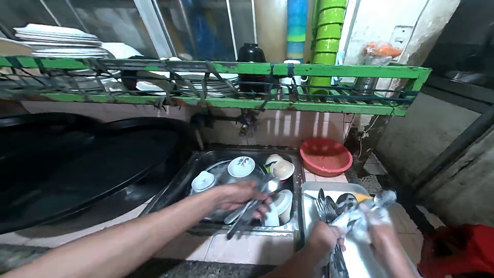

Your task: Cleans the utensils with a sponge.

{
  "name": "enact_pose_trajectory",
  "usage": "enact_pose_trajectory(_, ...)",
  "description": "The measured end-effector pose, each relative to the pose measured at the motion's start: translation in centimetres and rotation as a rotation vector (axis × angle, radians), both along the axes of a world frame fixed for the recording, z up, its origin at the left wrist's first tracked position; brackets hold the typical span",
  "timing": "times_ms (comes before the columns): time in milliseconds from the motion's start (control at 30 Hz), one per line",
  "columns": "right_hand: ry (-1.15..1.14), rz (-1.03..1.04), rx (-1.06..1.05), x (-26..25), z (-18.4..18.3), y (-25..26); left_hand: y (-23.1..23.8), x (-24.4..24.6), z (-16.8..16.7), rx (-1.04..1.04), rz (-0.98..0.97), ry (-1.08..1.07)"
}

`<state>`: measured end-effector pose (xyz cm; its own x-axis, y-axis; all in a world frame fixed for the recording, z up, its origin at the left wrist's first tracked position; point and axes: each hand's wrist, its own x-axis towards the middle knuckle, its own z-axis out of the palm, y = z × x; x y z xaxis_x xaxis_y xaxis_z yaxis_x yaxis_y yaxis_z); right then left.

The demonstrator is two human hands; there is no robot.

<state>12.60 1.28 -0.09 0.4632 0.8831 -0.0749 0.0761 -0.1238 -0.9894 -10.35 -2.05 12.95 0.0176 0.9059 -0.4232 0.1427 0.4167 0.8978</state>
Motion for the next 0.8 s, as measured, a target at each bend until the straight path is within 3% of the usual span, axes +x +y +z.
enact_pose_trajectory(67, -0.011, 0.045, -0.080, -1.2, -0.3, -1.1, 3.4, -2.2, 3.3, -0.142, -0.247, 0.200)
enact_pose_trajectory(133, -0.045, 0.063, -0.073, 0.6, -0.1, -1.2, 8.4, -2.7, 0.8, -0.203, -0.494, 0.163)
enact_pose_trajectory(200, -0.106, 0.149, -0.138, 3.9, 0.4, -1.0, 12.0, -1.1, -2.9, -0.160, -0.604, 0.116)
enact_pose_trajectory(267, -0.163, 0.370, -0.332, 5.8, 0.9, -1.4, 14.3, 0.9, -5.8, -0.135, -0.580, 0.147)
enact_pose_trajectory(367, -0.272, 0.778, -0.550, 3.9, 0.4, -2.4, 15.9, 1.8, -9.7, -0.178, -0.514, 0.065)
enact_pose_trajectory(567, -0.444, 1.085, -0.609, 3.1, -1.2, -4.6, 13.7, -2.4, -12.1, 0.030, -0.274, -0.171)
enact_pose_trajectory(633, -0.502, 1.024, -0.594, 5.1, -0.9, -4.8, 13.2, -5.6, -15.4, 0.199, -0.176, -0.277)
enact_pose_trajectory(700, -0.510, 0.768, -0.500, 7.0, -0.3, -4.3, 10.1, -8.9, -16.0, 0.294, -0.056, -0.303)
enact_pose_trajectory(733, -0.443, 0.619, -0.408, 7.2, 0.8, -4.1, 7.4, -9.8, -14.5, 0.317, 0.009, -0.308)
enact_pose_trajectory(800, -0.212, 0.400, -0.240, 6.0, 3.4, -3.7, -0.1, -7.7, -6.4, 0.293, 0.094, -0.376)
